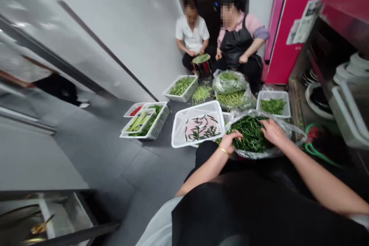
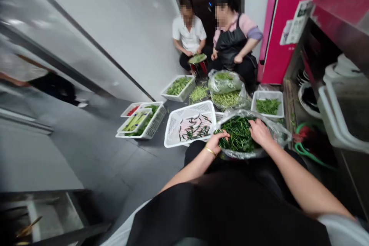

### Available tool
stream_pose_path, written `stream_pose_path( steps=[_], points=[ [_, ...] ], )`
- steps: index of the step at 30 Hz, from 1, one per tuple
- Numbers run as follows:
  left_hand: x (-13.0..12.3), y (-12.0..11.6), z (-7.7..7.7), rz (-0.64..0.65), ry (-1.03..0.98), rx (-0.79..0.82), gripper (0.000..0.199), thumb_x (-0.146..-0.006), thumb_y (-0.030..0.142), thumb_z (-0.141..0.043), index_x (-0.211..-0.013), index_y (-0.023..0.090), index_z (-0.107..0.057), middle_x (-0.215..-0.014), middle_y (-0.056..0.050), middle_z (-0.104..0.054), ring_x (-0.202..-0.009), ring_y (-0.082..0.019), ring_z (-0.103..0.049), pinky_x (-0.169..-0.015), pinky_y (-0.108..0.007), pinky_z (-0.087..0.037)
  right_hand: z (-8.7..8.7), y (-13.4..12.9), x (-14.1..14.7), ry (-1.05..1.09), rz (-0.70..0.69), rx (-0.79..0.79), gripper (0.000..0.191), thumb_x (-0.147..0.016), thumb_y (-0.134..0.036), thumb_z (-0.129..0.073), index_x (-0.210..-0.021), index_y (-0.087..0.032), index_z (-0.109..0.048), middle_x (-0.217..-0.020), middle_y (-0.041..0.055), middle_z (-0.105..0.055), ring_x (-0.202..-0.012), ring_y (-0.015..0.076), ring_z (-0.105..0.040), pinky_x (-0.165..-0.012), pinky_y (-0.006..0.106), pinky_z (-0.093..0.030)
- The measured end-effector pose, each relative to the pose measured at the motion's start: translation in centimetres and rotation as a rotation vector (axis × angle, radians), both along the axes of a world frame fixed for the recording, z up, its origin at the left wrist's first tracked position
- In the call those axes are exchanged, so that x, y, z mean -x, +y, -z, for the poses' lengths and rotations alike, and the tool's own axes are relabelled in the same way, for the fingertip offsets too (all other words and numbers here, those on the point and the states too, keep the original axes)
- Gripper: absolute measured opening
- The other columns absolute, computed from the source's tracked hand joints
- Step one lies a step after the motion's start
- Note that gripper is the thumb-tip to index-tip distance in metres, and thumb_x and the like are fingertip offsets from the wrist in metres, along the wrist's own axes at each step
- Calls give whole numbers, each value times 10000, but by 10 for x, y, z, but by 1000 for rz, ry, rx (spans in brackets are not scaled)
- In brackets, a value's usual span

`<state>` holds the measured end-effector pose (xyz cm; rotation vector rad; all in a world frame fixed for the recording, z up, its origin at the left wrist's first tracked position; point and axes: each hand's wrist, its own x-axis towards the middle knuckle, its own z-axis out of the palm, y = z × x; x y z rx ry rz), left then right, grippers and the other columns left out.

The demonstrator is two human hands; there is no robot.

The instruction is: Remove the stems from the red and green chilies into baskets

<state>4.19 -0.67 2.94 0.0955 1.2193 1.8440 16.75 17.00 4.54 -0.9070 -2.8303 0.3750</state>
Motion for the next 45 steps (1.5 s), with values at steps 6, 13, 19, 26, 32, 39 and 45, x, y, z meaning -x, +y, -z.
stream_pose_path(
  steps=[6,13,19,26,32,39,45],
  points=[
    [17,-12,-3,-47,-111,15,259,-582,166,-780,-747,125,-585,-659,2,-634,-554,-65,-552,-604,-205,-436,14,-52,33,-207,-348,61,514,-889,-432,-588,-1377,-291,-509,-1267,109,-558,-1050,252,-627,-832,319,-488],
    [23,-21,1,-87,-94,5,265,-598,159,-780,-788,120,-601,-667,-12,-655,-551,-77,-567,-594,-213,-438,35,2,42,-121,-229,345,230,-883,-297,-602,-1079,-199,-672,-915,37,-689,-747,153,-660,-726,260,-499],
    [13,-12,9,-45,-137,-2,291,-572,169,-800,-780,117,-604,-659,-22,-654,-549,-77,-567,-575,-202,-443,31,74,15,-81,-32,693,262,-836,-200,-621,-1090,-148,-661,-556,-51,-580,-501,109,-580,-514,201,-468],
    [14,-11,2,28,-89,-23,385,-544,205,-855,-818,116,-600,-684,-34,-670,-562,-93,-598,-568,-201,-466,4,73,4,-127,-36,126,420,-872,-159,-558,-1290,-182,-594,-1018,93,-680,-834,177,-655,-715,263,-498],
    [9,-10,-2,59,-86,-14,401,-495,186,-853,-799,103,-604,-658,-45,-670,-531,-100,-588,-543,-214,-464,-4,19,9,-285,-303,-127,273,-948,-276,-472,-1140,-240,-662,-1076,83,-619,-845,187,-657,-688,262,-452],
    [7,-11,-2,83,-73,-12,377,-492,192,-835,-781,107,-608,-607,-23,-639,-497,-94,-558,-531,-226,-460,17,-14,19,-258,-368,-180,244,-964,-268,-441,-1058,-181,-649,-1042,109,-649,-859,204,-671,-681,262,-453],
    [9,-9,0,83,-64,-28,365,-453,179,-811,-744,115,-600,-595,-33,-644,-482,-101,-549,-528,-240,-463,19,39,20,142,-190,-35,281,-913,-318,-437,-952,-205,-691,-996,77,-726,-851,222,-687,-746,309,-483]
  ],
)
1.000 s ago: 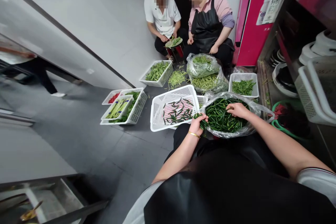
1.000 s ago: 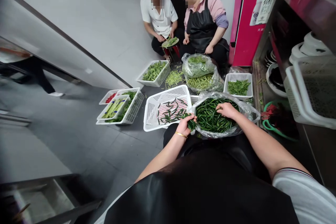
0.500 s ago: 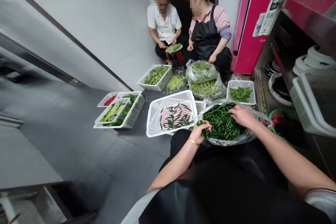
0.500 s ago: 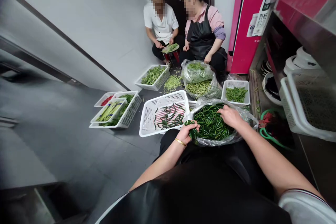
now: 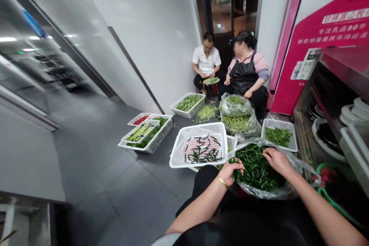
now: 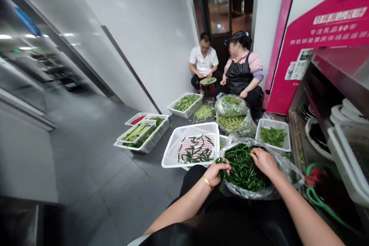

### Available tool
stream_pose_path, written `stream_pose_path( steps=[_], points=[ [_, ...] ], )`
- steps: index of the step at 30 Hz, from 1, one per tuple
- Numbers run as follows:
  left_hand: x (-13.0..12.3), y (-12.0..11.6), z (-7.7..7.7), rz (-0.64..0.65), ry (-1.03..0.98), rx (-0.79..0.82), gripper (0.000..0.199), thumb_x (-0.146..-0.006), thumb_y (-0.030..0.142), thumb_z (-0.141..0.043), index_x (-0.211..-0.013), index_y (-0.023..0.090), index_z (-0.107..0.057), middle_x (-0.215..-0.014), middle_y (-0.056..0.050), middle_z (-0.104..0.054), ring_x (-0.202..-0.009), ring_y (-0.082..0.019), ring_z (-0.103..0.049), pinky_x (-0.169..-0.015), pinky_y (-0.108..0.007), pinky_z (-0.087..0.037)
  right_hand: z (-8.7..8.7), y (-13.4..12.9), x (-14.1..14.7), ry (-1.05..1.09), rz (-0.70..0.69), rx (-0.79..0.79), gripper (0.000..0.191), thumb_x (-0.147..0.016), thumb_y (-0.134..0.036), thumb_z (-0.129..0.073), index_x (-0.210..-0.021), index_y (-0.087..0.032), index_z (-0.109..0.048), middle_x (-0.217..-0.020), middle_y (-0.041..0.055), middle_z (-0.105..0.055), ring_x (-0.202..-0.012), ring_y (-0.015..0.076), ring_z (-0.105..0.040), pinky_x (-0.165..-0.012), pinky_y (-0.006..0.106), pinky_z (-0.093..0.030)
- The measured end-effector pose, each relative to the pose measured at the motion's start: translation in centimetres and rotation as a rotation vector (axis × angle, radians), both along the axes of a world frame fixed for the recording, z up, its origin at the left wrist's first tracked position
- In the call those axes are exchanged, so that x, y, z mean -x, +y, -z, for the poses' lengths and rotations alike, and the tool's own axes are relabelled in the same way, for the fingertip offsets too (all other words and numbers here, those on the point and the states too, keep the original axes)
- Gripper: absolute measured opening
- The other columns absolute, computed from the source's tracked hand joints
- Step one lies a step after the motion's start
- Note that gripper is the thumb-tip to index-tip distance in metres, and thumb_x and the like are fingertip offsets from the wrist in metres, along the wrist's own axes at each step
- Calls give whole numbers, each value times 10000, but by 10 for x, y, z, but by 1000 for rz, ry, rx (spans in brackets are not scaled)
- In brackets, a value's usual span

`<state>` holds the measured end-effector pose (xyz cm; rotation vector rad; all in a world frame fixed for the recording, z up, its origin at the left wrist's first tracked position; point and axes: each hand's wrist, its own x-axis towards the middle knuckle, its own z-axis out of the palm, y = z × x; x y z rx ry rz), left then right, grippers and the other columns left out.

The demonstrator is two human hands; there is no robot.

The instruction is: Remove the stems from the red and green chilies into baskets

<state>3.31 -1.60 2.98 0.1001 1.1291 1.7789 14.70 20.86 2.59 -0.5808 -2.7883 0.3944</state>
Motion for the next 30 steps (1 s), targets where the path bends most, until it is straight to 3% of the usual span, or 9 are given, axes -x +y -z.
stream_pose_path(
  steps=[5,8,10,13,17,21,24,27,30],
  points=[
    [-1,4,-4,2,22,-17,380,-428,196,-827,-724,117,-601,-617,-55,-660,-493,-115,-553,-542,-260,-459,-18,19,-1,40,76,348,330,-826,-458,-454,-799,-230,-691,-698,32,-721,-581,208,-653,-643,321,-476],
    [0,6,-10,-37,106,-34,405,-426,221,-865,-714,124,-596,-661,-46,-667,-524,-105,-543,-564,-258,-440,-37,5,-4,66,102,402,342,-802,-503,-454,-712,-231,-641,-569,15,-654,-542,203,-629,-603,310,-455],
    [0,7,-15,-46,204,-67,426,-414,236,-888,-704,126,-595,-770,-65,-699,-589,-106,-557,-592,-255,-432,-49,-10,-5,62,48,480,348,-791,-535,-477,-702,-231,-623,-532,2,-619,-529,194,-615,-574,299,-448],
    [-5,8,-19,73,314,-101,453,-396,249,-915,-709,119,-614,-894,-98,-719,-689,-125,-589,-688,-280,-447,-57,-32,-4,67,-41,709,376,-763,-587,-539,-724,-221,-614,-549,-10,-607,-500,171,-590,-517,281,-447],
    [-22,9,-14,222,219,-113,475,-368,266,-927,-713,108,-642,-811,-98,-717,-664,-142,-604,-732,-310,-454,-46,-46,2,186,-2,946,430,-705,-624,-622,-761,-198,-617,-584,-17,-604,-483,148,-570,-482,273,-462],
    [-35,12,-12,209,72,-152,470,-419,270,-892,-795,90,-675,-757,-101,-713,-614,-156,-621,-667,-300,-467,-33,-45,4,240,58,1082,477,-634,-637,-696,-736,-179,-613,-554,-25,-583,-453,126,-540,-457,260,-458],
    [-36,17,-14,159,33,-143,449,-402,244,-875,-731,128,-592,-687,-90,-700,-573,-178,-630,-625,-303,-472,-33,-45,3,297,94,1163,482,-576,-607,-763,-730,-175,-613,-545,-33,-570,-468,116,-540,-457,243,-460],
    [-31,22,-13,133,114,-135,460,-425,252,-859,-727,160,-525,-674,-77,-693,-533,-171,-611,-600,-303,-466,-31,-49,1,360,112,1300,495,-566,-556,-805,-841,-183,-630,-552,-44,-572,-462,103,-527,-449,226,-447],
    [-24,24,-3,73,387,-70,410,-465,240,-848,-723,157,-541,-633,-22,-641,-519,-124,-558,-584,-269,-430,-20,-56,-1,343,171,1405,498,-568,-571,-806,-826,-191,-616,-591,-27,-593,-456,97,-518,-444,228,-440]
  ],
)
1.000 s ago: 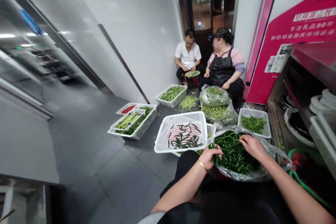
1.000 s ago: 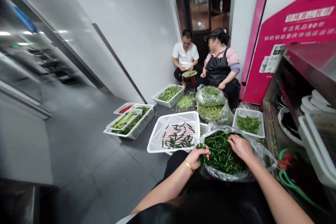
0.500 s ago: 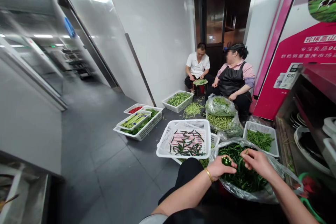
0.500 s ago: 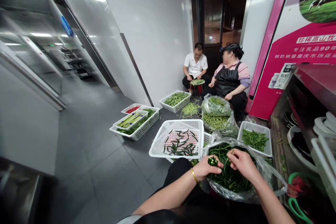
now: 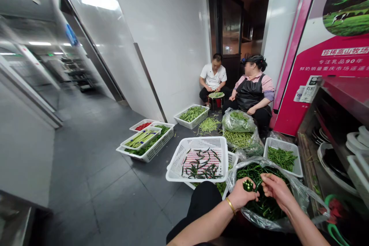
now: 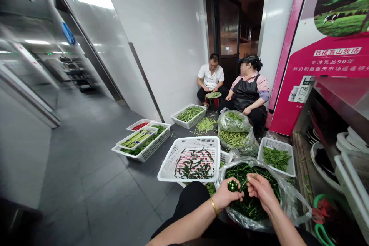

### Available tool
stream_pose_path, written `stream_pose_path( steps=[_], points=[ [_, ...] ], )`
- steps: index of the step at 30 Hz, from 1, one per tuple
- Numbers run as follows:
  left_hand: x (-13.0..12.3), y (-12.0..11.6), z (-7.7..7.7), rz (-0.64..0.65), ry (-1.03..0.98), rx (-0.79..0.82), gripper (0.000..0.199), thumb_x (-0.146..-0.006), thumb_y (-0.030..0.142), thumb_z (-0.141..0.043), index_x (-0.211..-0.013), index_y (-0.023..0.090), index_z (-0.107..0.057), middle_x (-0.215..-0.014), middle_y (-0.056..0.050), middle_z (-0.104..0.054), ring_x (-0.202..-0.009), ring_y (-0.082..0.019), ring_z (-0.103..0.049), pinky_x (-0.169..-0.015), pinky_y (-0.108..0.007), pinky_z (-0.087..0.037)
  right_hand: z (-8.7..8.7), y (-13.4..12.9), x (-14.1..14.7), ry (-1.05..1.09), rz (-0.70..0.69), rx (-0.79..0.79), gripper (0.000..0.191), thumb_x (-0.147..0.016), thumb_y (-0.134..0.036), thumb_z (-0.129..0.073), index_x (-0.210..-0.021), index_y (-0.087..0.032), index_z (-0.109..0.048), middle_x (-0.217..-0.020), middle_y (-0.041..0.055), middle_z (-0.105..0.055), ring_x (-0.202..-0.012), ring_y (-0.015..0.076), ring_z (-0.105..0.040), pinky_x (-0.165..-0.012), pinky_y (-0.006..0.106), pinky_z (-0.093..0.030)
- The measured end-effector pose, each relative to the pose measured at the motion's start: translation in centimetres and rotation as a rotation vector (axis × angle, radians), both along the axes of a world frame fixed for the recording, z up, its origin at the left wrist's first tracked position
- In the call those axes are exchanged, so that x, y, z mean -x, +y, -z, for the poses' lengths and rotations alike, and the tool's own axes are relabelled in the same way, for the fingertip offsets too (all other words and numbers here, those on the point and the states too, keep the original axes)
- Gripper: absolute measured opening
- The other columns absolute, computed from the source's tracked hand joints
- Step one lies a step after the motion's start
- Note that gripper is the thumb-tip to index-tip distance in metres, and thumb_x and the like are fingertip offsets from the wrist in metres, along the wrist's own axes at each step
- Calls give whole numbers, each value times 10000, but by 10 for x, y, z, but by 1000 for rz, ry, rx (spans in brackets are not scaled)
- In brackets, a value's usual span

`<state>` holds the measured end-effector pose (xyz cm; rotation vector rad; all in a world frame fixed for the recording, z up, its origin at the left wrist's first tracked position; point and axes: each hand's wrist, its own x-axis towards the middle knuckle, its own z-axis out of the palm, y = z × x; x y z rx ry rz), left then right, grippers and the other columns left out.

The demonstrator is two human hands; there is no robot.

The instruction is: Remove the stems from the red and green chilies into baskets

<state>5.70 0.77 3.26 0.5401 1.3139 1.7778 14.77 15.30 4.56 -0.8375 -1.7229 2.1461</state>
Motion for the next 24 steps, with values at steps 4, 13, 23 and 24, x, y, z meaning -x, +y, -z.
stream_pose_path(
  steps=[4,13,23,24],
  points=[
    [3,0,15,-50,175,75,350,-495,192,-829,-713,157,-558,-599,29,-568,-539,-92,-499,-561,-236,-372,18,-4,-2,-106,-65,-301,508,-686,-699,-638,-594,-214,-517,-495,-8,-524,-410,127,-479,-426,269,-415],
    [-10,3,21,-8,-131,222,288,-413,90,-776,-553,152,-532,-524,24,-549,-461,-117,-495,-491,-265,-401,28,-18,-10,-52,-122,-1500,434,-986,-424,-331,-761,-242,-655,-743,74,-641,-671,184,-636,-627,266,-465],
    [-3,-9,2,91,-437,73,198,-486,96,-700,-671,122,-635,-626,-53,-676,-469,-115,-562,-494,-228,-440,37,16,-10,-102,61,-623,419,-748,-609,-595,-806,-202,-674,-684,52,-634,-483,152,-522,-442,277,-404],
    [-1,-11,1,89,-455,29,218,-489,110,-707,-696,122,-638,-649,-58,-685,-475,-112,-561,-496,-227,-438,35,16,-10,-75,30,-434,446,-709,-622,-641,-823,-193,-683,-646,36,-614,-456,137,-491,-416,268,-386]
  ],
)
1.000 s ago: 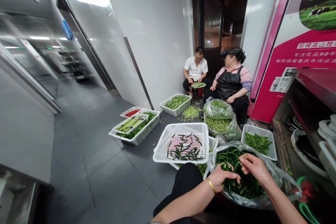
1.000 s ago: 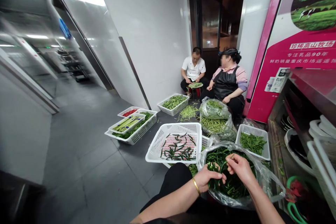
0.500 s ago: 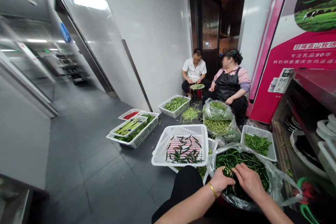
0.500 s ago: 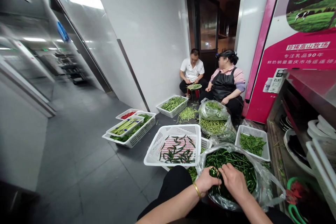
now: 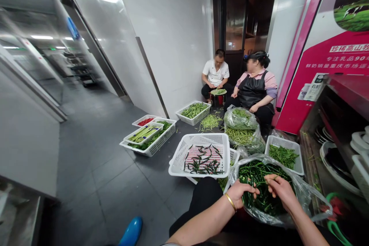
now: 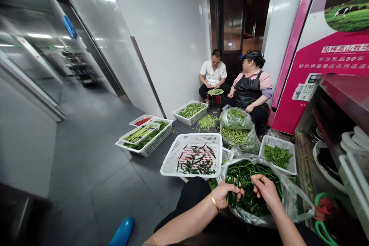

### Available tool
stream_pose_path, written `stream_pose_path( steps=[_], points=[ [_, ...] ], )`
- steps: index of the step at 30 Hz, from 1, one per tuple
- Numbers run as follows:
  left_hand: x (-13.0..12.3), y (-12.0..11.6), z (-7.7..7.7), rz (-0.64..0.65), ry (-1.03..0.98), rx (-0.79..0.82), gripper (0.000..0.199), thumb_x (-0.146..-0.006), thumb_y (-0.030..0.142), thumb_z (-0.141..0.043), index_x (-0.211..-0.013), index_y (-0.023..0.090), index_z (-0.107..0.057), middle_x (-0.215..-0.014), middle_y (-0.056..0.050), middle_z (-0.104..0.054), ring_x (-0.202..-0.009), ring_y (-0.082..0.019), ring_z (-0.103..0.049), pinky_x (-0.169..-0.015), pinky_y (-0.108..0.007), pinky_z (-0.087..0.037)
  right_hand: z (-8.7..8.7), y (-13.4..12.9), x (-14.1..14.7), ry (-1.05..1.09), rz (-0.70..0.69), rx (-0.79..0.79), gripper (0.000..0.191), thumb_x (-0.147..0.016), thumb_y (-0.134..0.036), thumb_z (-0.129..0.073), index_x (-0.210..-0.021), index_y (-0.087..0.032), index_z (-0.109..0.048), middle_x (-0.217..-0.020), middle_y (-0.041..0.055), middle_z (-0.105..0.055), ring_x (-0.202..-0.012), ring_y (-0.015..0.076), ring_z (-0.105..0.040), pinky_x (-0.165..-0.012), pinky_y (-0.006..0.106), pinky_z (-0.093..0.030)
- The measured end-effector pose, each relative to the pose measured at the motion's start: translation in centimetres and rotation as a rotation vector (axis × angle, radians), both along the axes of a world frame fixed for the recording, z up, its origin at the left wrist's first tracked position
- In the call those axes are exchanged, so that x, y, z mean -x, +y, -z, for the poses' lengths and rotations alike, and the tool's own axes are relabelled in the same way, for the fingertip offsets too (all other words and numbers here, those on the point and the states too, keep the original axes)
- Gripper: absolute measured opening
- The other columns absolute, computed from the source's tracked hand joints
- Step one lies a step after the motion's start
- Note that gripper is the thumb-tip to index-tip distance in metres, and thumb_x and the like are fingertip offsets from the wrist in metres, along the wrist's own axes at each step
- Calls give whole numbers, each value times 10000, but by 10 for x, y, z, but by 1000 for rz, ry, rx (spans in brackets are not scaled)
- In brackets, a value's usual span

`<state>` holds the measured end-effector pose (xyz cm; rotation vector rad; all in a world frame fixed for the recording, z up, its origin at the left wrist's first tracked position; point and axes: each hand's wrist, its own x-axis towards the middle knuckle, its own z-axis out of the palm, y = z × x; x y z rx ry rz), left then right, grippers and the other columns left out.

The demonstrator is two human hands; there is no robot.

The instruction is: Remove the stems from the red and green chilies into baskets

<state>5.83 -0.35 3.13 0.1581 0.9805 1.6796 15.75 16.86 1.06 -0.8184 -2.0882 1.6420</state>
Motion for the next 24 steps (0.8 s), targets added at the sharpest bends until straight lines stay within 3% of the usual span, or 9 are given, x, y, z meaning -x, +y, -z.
stream_pose_path(
  steps=[2,5,8,11,13,16,18,21,24],
  points=[
    [2,-3,-1,0,-36,-73,257,-496,135,-730,-737,122,-639,-679,-62,-690,-492,-114,-565,-505,-235,-441,-5,-4,-1,98,-30,283,487,-649,-618,-725,-864,-181,-702,-638,18,-598,-456,110,-464,-398,243,-366],
    [3,-4,2,-31,-89,-152,302,-510,163,-756,-783,119,-635,-706,-58,-684,-520,-111,-572,-536,-246,-453,-12,-15,-2,203,-18,418,533,-600,-590,-799,-929,-178,-718,-646,4,-601,-492,97,-478,-427,231,-394],
    [1,-1,5,-20,-69,-157,316,-499,172,-760,-781,115,-630,-695,-57,-674,-510,-113,-568,-532,-254,-453,-19,-26,2,154,-103,314,529,-639,-624,-768,-894,-165,-709,-582,-4,-601,-484,113,-503,-470,254,-429],
    [-3,-3,3,45,12,-126,340,-469,185,-789,-747,120,-605,-655,-52,-663,-480,-117,-556,-508,-257,-440,-28,-38,5,68,-203,118,489,-738,-652,-670,-664,-171,-627,-483,-6,-570,-441,110,-495,-483,253,-423],
    [-6,-10,-2,80,76,-130,394,-453,218,-833,-741,136,-576,-632,-35,-654,-472,-114,-550,-513,-255,-433,-33,-48,2,21,-244,141,510,-742,-663,-655,-592,-186,-554,-438,-19,-534,-401,99,-462,-444,238,-390],
    [-4,-26,-10,301,257,-161,464,-469,260,-881,-804,141,-582,-683,-46,-678,-528,-134,-587,-571,-272,-451,-34,-61,-11,45,-289,463,516,-672,-687,-697,-651,-194,-544,-430,-68,-452,-346,81,-371,-362,223,-324],
    [0,-33,-11,451,312,-152,469,-513,293,-882,-852,141,-596,-723,-55,-689,-569,-143,-602,-599,-284,-457,-31,-57,-23,61,-310,547,496,-700,-668,-690,-723,-187,-575,-458,-71,-448,-352,86,-383,-369,228,-348],
    [5,-39,-6,360,241,-134,506,-532,315,-870,-929,150,-604,-721,-40,-680,-553,-126,-577,-590,-274,-435,-27,-26,-38,-93,-180,204,443,-841,-593,-587,-880,-155,-639,-560,-6,-558,-462,128,-519,-487,262,-455],
    [11,-39,-3,162,131,-109,640,-524,282,-848,-1110,160,-621,-715,-13,-655,-549,-103,-544,-574,-254,-414,-24,12,-40,-476,-56,-507,385,-922,-384,-525,-1209,-151,-633,-939,114,-675,-748,194,-638,-705,325,-514]
  ],
)
